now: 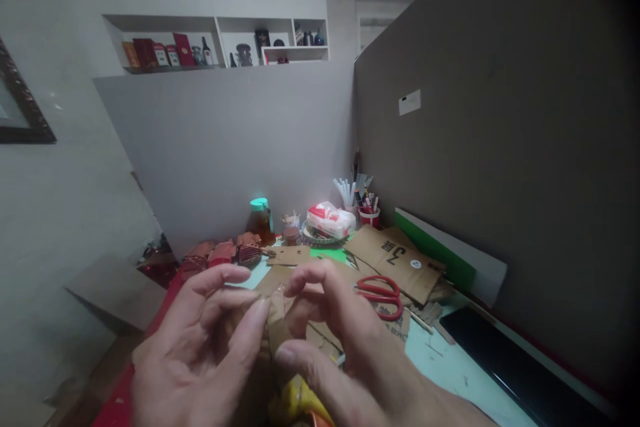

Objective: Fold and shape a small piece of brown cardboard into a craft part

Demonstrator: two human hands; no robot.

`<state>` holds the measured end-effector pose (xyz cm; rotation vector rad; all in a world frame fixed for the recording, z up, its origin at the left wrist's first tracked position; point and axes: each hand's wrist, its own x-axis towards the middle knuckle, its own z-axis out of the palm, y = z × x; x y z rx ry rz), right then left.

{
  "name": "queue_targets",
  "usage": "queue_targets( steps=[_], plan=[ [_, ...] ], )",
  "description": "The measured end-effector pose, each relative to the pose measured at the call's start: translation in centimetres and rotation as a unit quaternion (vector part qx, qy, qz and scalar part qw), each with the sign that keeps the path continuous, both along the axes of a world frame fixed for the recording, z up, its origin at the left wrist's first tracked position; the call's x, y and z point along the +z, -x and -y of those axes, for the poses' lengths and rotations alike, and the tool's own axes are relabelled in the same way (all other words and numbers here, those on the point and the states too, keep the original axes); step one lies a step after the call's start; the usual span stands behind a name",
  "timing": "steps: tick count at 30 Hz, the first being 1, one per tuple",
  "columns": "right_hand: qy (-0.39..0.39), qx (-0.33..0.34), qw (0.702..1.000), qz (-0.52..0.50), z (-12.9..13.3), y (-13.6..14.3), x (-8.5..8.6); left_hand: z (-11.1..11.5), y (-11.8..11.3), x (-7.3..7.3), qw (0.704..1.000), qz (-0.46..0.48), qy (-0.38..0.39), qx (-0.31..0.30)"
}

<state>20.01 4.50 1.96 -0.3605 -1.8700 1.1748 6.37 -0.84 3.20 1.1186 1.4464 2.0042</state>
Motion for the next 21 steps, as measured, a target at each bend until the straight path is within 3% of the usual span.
queue_targets(
  steps=[6, 10, 13, 17, 21],
  plan=[
    [-0.006, -0.006, 1.0, -0.021, 0.1, 0.5, -0.2, -0.5, -0.7, -0.6, 1.0, 0.02, 0.013, 0.006],
    [-0.018, -0.017, 0.999, -0.042, 0.2, 0.4, -0.3, -0.6, -0.2, -0.6, 0.997, 0.02, 0.031, -0.072],
    [-0.005, -0.01, 0.999, -0.048, 0.1, 0.5, -0.2, -0.7, -0.1, -0.1, 0.989, 0.069, 0.044, -0.123],
    [0.005, -0.001, 0.996, -0.09, -0.5, 0.8, -0.4, -1.2, 0.3, 0.3, 0.986, 0.108, -0.015, -0.123],
    [0.032, -0.031, 0.985, -0.164, -1.0, 0.8, -0.6, -2.2, 1.8, -1.1, 0.988, 0.006, -0.068, -0.139]
  ],
)
